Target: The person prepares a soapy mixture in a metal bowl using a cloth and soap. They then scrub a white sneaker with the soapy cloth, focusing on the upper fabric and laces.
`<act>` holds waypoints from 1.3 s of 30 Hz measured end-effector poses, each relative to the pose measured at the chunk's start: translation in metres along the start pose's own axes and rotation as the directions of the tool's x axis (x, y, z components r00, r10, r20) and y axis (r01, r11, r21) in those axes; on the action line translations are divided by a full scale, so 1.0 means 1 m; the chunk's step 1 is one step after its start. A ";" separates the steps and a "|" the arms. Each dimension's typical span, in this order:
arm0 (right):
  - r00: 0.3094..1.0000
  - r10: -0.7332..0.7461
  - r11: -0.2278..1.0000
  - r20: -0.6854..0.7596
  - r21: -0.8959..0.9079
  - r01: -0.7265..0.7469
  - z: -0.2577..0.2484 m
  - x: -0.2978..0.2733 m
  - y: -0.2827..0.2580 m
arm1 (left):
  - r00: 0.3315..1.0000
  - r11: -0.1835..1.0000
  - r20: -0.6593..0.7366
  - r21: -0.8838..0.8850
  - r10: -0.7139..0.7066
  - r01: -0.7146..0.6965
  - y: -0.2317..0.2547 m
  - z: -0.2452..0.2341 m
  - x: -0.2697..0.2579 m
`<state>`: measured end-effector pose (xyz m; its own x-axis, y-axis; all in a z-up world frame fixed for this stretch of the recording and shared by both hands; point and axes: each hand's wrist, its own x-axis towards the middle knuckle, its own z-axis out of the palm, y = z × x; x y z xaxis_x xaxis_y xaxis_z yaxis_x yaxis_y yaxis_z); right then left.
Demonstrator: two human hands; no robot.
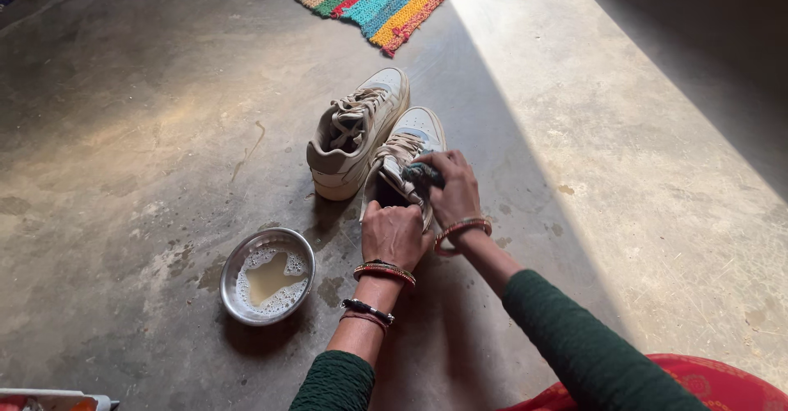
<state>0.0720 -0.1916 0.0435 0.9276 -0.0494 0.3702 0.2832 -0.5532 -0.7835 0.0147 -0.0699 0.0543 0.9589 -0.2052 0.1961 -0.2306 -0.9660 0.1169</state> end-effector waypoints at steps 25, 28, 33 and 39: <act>0.980 0.190 0.955 -0.063 -0.218 -0.199 0.006 0.032 0.022 | 0.997 0.997 -0.008 -0.030 0.075 -0.075 -0.002 -0.012 0.008; 0.989 0.132 0.951 -0.073 -0.273 -0.147 0.006 0.022 0.023 | 0.997 0.997 0.017 -0.033 0.073 -0.073 -0.003 -0.006 -0.001; 0.918 0.361 0.931 0.166 -0.003 -0.366 -0.030 -0.011 0.011 | 0.991 0.993 0.090 -0.073 0.095 -0.089 -0.013 -0.004 0.010; 0.889 0.396 0.886 0.227 0.159 -0.435 -0.040 -0.019 -0.015 | 0.856 0.964 0.458 -0.004 0.239 -0.267 -0.070 -0.037 0.017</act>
<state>0.0409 -0.2152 0.0683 0.9927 -0.0741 -0.0948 -0.1144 -0.3367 -0.9346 0.0415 0.0000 0.0852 0.8417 -0.4786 -0.2499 -0.4789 -0.8756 0.0637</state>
